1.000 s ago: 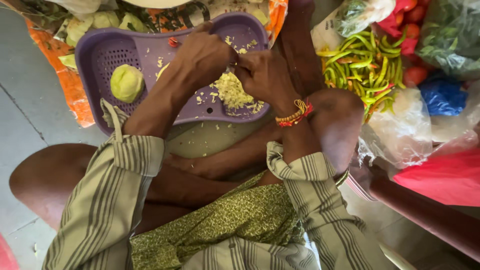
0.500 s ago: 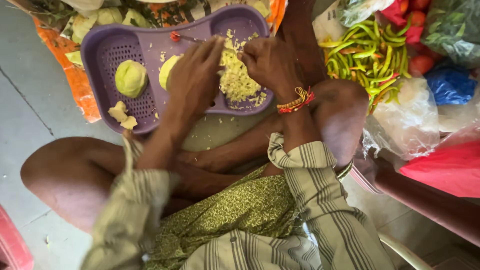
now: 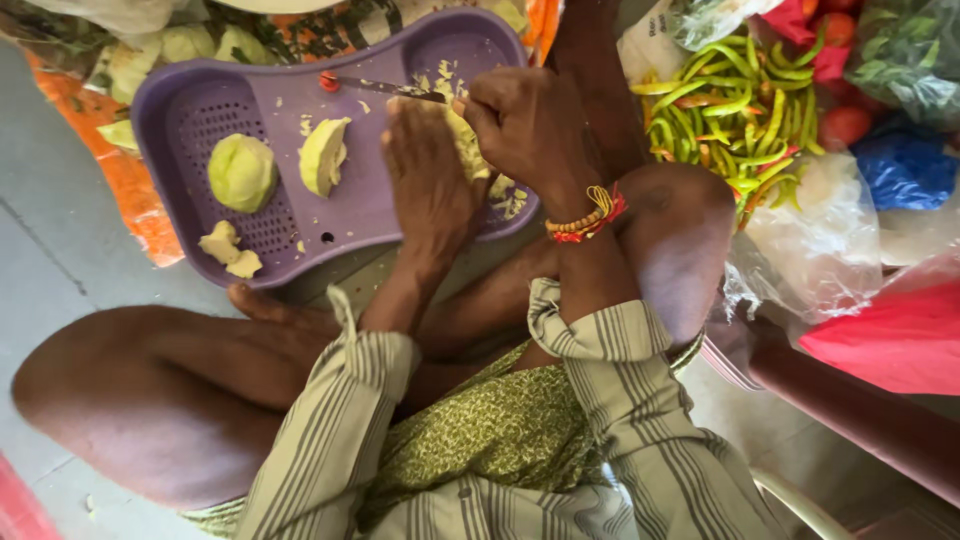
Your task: The person sits cross-legged on the floor and uses a knife to chop cabbage into small pieces on a purple plastic tray. They hold the cabbage with one hand and slice it with the other, accumulating a pile of chopped cabbage on the tray.
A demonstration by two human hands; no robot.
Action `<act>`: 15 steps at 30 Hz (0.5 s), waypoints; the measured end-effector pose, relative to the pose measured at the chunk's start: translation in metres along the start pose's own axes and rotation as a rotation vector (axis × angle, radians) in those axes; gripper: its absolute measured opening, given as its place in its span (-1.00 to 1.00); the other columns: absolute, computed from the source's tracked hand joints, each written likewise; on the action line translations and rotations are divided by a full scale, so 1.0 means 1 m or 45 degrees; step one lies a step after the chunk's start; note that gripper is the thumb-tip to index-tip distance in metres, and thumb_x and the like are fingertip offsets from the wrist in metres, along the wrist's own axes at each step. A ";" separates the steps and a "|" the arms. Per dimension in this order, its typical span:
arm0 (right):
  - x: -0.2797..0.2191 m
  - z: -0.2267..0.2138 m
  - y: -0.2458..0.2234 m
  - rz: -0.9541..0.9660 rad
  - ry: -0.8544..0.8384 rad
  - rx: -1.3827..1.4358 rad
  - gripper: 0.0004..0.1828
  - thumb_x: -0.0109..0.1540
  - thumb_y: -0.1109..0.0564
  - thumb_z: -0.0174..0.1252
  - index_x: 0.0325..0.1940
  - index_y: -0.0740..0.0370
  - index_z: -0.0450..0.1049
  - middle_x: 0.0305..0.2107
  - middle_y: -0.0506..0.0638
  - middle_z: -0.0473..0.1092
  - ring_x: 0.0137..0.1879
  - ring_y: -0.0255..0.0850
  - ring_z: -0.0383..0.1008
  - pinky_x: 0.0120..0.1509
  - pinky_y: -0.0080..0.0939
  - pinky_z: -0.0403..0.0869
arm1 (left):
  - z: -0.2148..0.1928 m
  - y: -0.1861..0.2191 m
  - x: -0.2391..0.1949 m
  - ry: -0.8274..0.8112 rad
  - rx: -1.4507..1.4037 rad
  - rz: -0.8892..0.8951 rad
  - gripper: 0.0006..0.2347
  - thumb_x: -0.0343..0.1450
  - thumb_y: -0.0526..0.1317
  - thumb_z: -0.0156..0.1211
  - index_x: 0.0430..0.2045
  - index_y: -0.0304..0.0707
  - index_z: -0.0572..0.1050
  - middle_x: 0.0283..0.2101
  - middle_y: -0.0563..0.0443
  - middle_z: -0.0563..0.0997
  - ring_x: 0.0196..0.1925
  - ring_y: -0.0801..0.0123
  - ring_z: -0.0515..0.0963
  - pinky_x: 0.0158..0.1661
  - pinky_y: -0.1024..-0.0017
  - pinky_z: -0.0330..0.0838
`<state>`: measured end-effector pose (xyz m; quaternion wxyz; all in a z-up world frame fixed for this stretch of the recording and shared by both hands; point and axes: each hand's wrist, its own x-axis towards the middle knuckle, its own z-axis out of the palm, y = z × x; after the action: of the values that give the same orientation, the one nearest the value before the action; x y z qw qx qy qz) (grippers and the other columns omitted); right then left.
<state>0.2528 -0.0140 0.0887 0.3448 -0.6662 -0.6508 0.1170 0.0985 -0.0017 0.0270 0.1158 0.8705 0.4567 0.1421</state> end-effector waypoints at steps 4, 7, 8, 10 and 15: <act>0.000 0.003 -0.002 -0.078 0.108 0.085 -0.87 0.26 0.10 0.27 -0.31 0.19 0.56 -0.46 0.09 0.46 -0.36 0.06 0.51 -0.30 0.02 0.42 | 0.005 0.029 0.030 -0.450 -0.648 -0.206 -0.64 0.52 -0.06 0.05 0.11 -0.30 0.47 0.16 -0.27 0.57 0.26 -0.05 0.50 0.26 0.03 0.29; 0.003 0.001 0.001 -0.070 0.067 0.009 -0.73 0.28 0.09 0.31 -0.44 0.26 0.47 -0.49 0.11 0.43 -0.35 0.08 0.50 -0.29 0.03 0.41 | 0.026 0.038 0.028 0.035 -0.616 0.215 -0.70 0.48 -0.20 0.15 0.07 -0.33 0.41 0.08 -0.29 0.50 0.18 -0.18 0.44 0.22 0.01 0.27; 0.002 0.000 0.002 -0.060 0.054 -0.004 -0.71 0.27 0.09 0.32 -0.45 0.26 0.47 -0.50 0.11 0.43 -0.36 0.09 0.49 -0.30 0.03 0.40 | 0.032 0.038 0.024 0.148 -0.599 0.323 -0.67 0.46 -0.21 0.14 0.09 -0.35 0.39 0.09 -0.29 0.49 0.18 -0.19 0.43 0.20 0.01 0.27; 0.002 0.003 0.002 -0.050 0.059 -0.008 -0.71 0.27 0.08 0.34 -0.45 0.26 0.47 -0.50 0.12 0.43 -0.37 0.09 0.49 -0.31 0.03 0.40 | 0.042 0.034 0.022 0.235 -0.467 0.403 -0.66 0.44 -0.21 0.16 0.09 -0.35 0.39 0.05 -0.26 0.49 0.14 -0.16 0.44 0.16 0.00 0.28; -0.001 0.006 0.002 -0.031 0.055 0.033 -0.76 0.26 0.10 0.32 -0.43 0.27 0.49 -0.49 0.12 0.45 -0.37 0.09 0.50 -0.32 0.00 0.42 | 0.024 0.025 0.015 0.230 -0.061 0.236 -0.71 0.34 -0.20 0.20 -0.07 -0.21 0.52 -0.11 -0.12 0.56 -0.04 -0.01 0.48 -0.14 0.09 0.25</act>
<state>0.2501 -0.0126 0.0829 0.3690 -0.6561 -0.6496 0.1069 0.1344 -0.0052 0.0151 0.0814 0.8896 0.3795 0.2408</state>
